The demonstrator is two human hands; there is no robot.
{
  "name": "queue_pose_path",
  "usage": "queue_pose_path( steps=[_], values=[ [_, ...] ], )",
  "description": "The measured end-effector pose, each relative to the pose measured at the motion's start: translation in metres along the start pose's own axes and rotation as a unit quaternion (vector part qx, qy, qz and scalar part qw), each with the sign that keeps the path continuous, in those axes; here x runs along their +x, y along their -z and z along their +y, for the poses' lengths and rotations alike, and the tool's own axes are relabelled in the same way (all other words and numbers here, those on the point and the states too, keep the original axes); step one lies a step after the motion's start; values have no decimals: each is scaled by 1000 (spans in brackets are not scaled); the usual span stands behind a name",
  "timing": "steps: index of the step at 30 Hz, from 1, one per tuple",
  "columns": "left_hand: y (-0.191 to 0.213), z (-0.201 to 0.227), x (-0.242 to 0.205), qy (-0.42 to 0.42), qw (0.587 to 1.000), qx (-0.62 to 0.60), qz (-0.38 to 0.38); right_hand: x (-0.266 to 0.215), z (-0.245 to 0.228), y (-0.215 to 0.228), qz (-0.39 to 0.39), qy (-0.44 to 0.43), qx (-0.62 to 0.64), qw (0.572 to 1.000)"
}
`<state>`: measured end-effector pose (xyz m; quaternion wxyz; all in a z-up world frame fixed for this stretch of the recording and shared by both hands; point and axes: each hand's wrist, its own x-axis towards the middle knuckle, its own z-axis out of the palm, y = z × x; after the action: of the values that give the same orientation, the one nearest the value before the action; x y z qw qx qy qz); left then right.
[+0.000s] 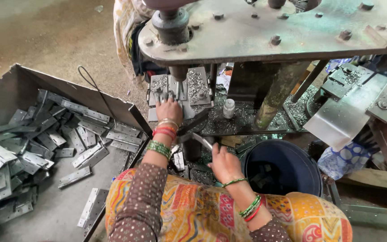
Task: The person sits on the floor and operates a drill press to process metal pieces. They pick up metal pieces from a bin, place them under the drill, and use a lever to activate the machine, then remove the processed pieces.
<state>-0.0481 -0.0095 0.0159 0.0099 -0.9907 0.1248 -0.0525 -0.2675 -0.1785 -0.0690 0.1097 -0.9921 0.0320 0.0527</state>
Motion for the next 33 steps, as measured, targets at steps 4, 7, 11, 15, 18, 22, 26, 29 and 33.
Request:
queue_pose_path(
  steps=[4, 7, 11, 15, 18, 22, 26, 29, 33],
  values=[
    [-5, -2, 26, 17, 1000, -17, -6, 3, -6, -8, -40, -52, -5, 998],
    [-11, -10, 31, -2, 1000, -7, -6, 6, -5, -27, -64, -76, -11, 995],
    [-18, -20, 25, -8, 998, -51, -38, 5, 6, -33, -72, -55, 6, 996],
    [-11, -44, 17, -22, 995, -94, -17, -5, 2, -11, -46, 12, -11, 999],
    [-16, -50, 1, -38, 996, -82, 17, -8, -5, -2, 73, 38, -43, 996],
    [-14, -41, 5, -93, 985, -23, 146, 6, -2, -17, 37, 12, -52, 998],
    [-15, -29, 20, -43, 997, -59, 8, 16, 0, -63, -6, -71, -78, 994],
    [-23, -27, 17, -35, 997, -71, -18, 9, 3, -80, -10, -93, -81, 992],
    [-16, -32, 19, -52, 995, -80, 18, 4, 7, -40, -108, -21, -13, 994]
  ],
)
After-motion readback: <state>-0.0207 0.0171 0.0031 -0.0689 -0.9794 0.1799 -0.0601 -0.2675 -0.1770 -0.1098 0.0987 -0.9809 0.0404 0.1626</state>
